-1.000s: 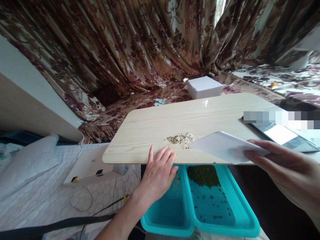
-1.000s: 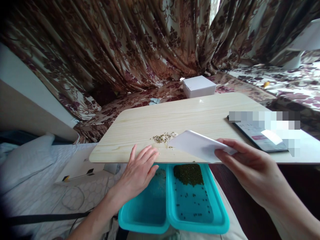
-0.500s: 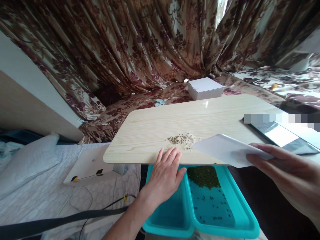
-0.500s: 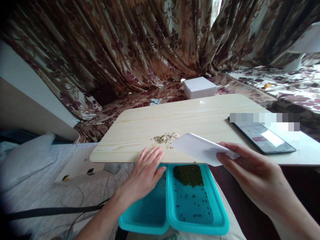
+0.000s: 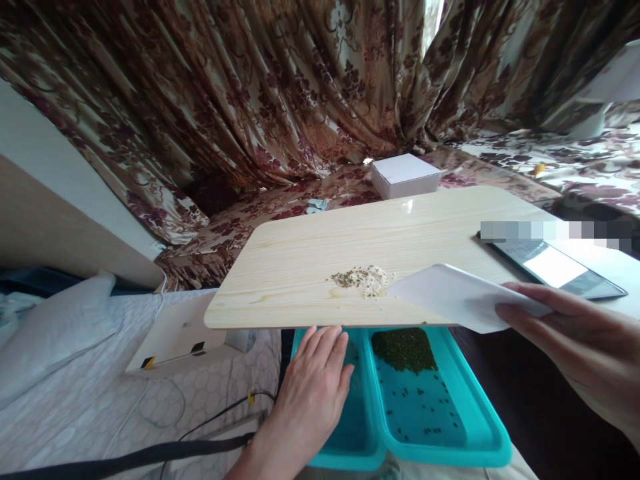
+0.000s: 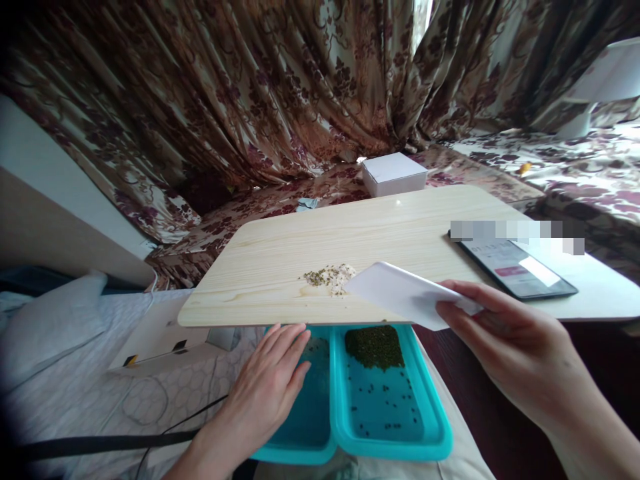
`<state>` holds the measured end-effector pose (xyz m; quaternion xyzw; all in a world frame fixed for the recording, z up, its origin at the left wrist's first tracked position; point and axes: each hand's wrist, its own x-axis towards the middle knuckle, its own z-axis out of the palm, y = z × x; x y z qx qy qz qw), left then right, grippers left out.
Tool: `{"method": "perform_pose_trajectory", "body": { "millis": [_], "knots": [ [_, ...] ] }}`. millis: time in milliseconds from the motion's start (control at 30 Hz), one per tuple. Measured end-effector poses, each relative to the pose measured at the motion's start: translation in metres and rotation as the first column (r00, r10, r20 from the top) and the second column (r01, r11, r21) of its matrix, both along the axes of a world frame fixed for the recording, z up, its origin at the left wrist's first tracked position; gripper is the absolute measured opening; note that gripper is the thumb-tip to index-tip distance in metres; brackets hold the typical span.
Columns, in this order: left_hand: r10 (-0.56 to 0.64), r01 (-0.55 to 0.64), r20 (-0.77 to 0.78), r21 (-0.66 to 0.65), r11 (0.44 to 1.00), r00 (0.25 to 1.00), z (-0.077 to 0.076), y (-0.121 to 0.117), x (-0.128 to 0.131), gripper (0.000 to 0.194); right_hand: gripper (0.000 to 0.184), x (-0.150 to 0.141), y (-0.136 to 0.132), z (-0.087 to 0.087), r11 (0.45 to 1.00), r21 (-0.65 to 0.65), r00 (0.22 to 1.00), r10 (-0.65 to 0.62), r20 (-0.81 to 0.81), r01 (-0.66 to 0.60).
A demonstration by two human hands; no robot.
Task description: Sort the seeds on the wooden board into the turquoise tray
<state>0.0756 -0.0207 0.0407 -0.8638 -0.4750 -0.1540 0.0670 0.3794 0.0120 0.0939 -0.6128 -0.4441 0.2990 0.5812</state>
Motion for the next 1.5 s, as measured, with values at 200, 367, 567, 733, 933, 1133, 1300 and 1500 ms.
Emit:
{"method": "perform_pose_trajectory", "body": {
  "millis": [200,367,567,733,933,1133,1300,1500],
  "knots": [
    [0.051,-0.046,0.105,-0.047,0.998,0.993,0.013,0.019,0.016,0.032,0.033,0.005,0.001,-0.009,1.0,-0.003,0.999,0.013,0.047,-0.012],
    [0.107,-0.108,0.024,0.031,0.994,0.994,0.001,0.034,0.018,0.041,0.035,0.008,0.001,-0.016,1.0,-0.024,1.0,0.005,0.03,-0.004],
    [0.041,-0.037,-0.082,0.045,0.998,0.996,-0.009,0.008,0.005,0.041,0.034,0.01,-0.001,-0.01,0.997,-0.029,0.995,-0.07,0.075,0.072],
    [0.006,-0.003,-0.101,0.025,1.0,0.995,0.003,-0.001,0.011,0.043,0.027,0.006,-0.001,-0.004,0.997,0.011,0.985,-0.075,0.153,0.074],
    [-0.134,0.131,-0.074,-0.044,0.99,0.988,0.008,0.037,0.054,0.044,0.02,0.006,-0.004,-0.009,0.995,0.093,0.923,-0.009,0.384,-0.029],
    [-0.146,0.142,-0.093,-0.042,0.989,0.985,0.001,0.034,0.043,0.043,0.017,0.023,-0.013,-0.02,0.982,0.17,0.855,-0.019,0.518,-0.081],
    [-0.045,0.048,-0.098,0.024,0.999,0.994,-0.01,0.005,0.006,0.041,0.013,0.023,-0.025,-0.016,0.969,0.189,0.836,0.031,0.548,-0.16],
    [0.005,0.0,-0.065,0.073,0.997,0.998,-0.002,0.002,-0.002,0.034,0.014,0.016,-0.035,-0.01,0.927,0.196,0.796,0.151,0.587,-0.32]
  ]
}}
